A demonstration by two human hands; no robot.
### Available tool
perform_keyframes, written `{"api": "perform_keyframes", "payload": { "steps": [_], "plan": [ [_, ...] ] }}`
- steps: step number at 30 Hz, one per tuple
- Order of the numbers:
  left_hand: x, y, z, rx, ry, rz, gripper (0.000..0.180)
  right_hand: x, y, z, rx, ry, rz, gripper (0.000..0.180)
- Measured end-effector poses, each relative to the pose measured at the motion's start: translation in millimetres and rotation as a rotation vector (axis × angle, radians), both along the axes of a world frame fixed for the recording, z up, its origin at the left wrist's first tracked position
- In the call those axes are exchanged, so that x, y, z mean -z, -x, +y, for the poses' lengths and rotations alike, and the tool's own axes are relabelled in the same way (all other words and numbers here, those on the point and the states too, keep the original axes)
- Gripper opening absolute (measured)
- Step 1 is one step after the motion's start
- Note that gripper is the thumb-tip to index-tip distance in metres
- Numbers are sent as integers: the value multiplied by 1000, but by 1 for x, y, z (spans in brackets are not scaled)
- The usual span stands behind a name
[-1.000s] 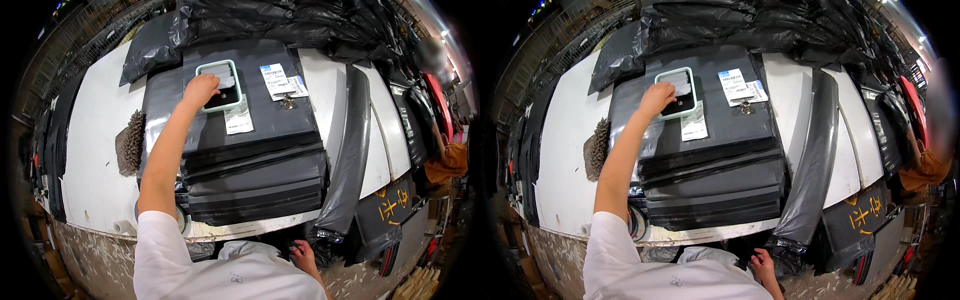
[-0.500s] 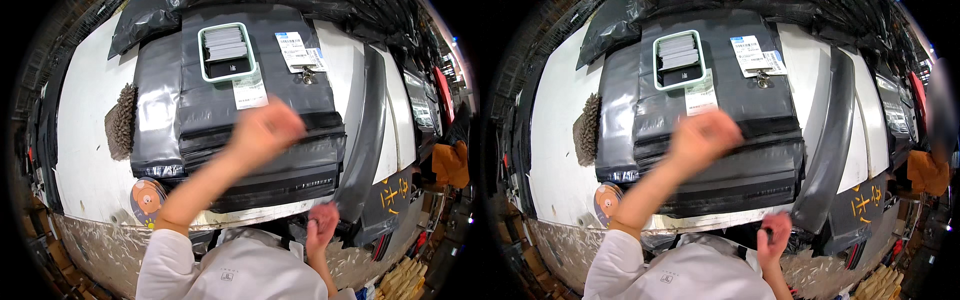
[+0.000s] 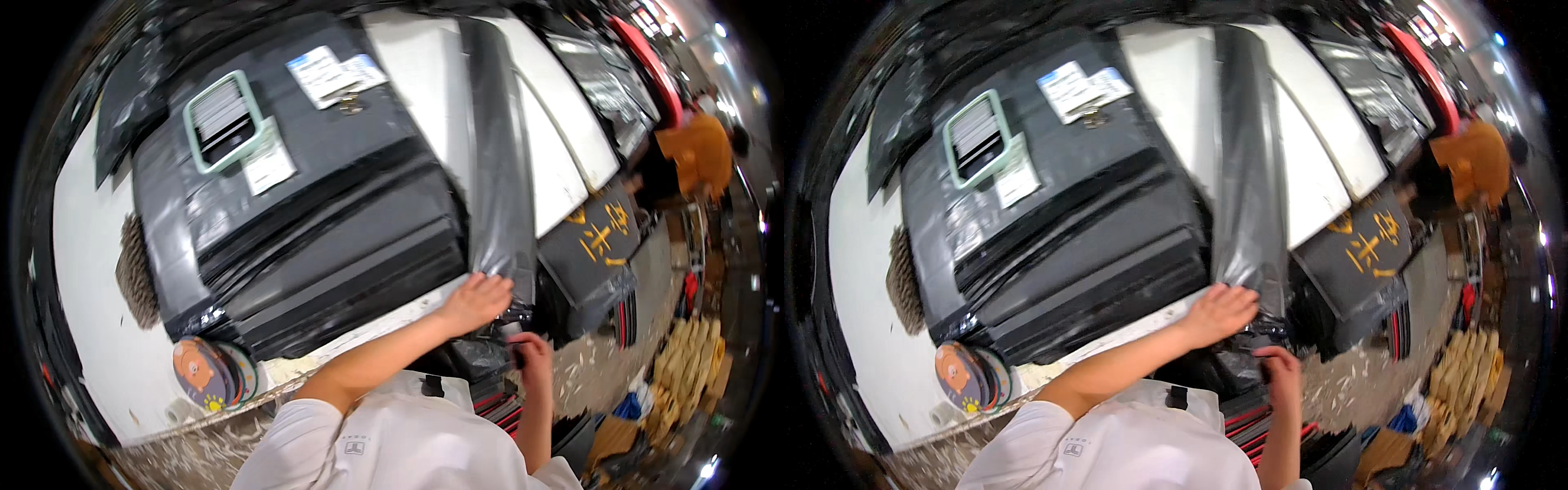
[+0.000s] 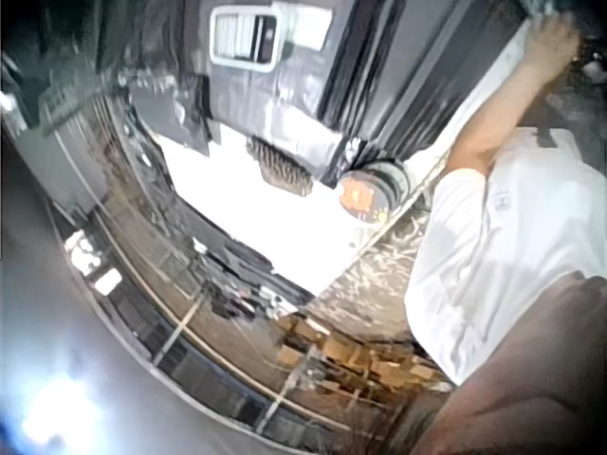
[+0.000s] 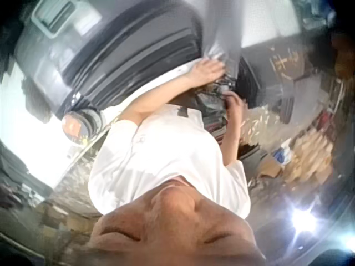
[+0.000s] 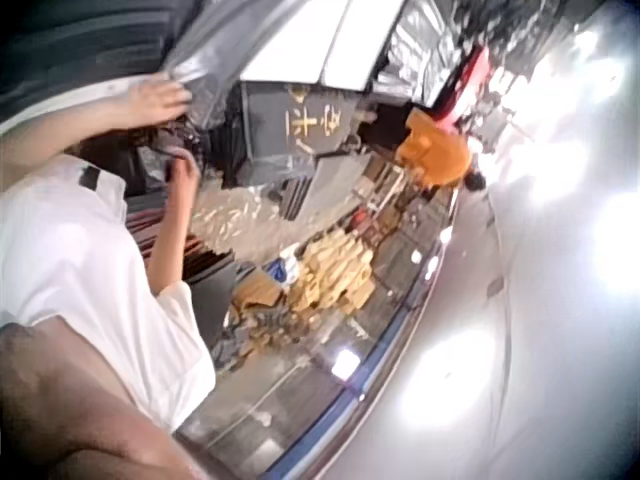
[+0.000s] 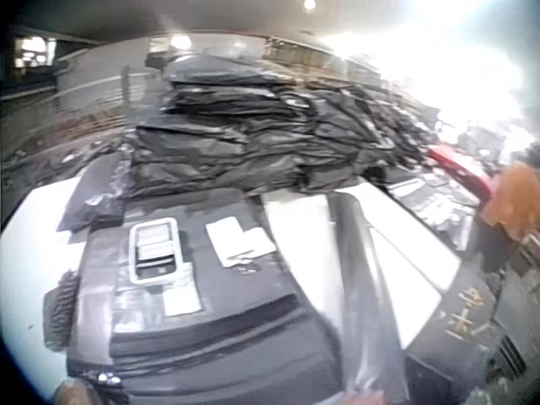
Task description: The person labels a grey package, walks to a pallet to retrieve several long wooden objects, and places the objects into grey plastic sleeves by hand at a workstation.
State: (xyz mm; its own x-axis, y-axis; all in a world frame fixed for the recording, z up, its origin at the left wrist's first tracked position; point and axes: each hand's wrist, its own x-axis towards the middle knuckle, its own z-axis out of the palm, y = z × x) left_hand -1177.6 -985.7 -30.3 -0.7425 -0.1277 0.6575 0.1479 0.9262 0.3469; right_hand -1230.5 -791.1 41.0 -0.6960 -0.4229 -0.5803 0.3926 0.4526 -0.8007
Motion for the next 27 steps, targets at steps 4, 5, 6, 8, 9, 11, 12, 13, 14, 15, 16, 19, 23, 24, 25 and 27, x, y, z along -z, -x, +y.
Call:
{"api": "perform_keyframes", "payload": {
  "steps": [4, 5, 6, 8, 9, 11, 12, 13, 14, 15, 16, 19, 23, 24, 25, 27],
  "plan": [
    [-12, -3, -4, 149, -495, 52, 17, 30, -35, -28, -166, 73, 402, 20],
    [-15, -4, -1, 126, -580, 94, 18, 31, -34, -44, -79, 136, 530, 18],
    [-24, -5, 2, 109, -648, 56, 17, 36, -28, -55, -57, 131, 594, 18],
    [-39, -8, 4, 95, -696, 20, 16, 52, -11, -73, -37, 118, 702, 18],
    [-43, -7, 4, 80, -658, 39, 16, 56, -1, -84, -68, 93, 752, 18],
    [-49, -5, 2, 66, -609, 51, 18, 65, 21, -109, -146, 28, 831, 18],
    [-49, -5, 2, 75, -596, 48, 19, 66, 30, -121, -201, -17, 859, 18],
    [-48, -5, 5, 90, -590, 42, 20, 65, 38, -130, -245, -68, 883, 19],
    [-46, -5, 7, 107, -584, 35, 21, 63, 46, -139, -298, -126, 899, 19],
    [-43, -4, 6, 82, -531, 43, 24, 62, 51, -148, -360, -180, 907, 19],
    [-40, -4, 6, 63, -484, 50, 26, 59, 54, -154, -419, -232, 907, 19],
    [-38, -10, 11, -240, -458, -58, 39, 50, 53, -152, -566, -334, 915, 20],
    [5, -50, 2, -129, -1780, -733, 11, 43, 28, -74, -522, -268, 1301, 24],
    [8, -59, 11, -123, -1749, -691, 12, 51, 25, -47, -462, -315, 1326, 27],
    [12, -67, 19, -113, -1712, -651, 13, 65, 20, -21, -397, -365, 1351, 30],
    [24, -78, 35, -100, -1649, -468, 12, 84, 1, 10, -383, -210, 993, 41]
  ]
}}
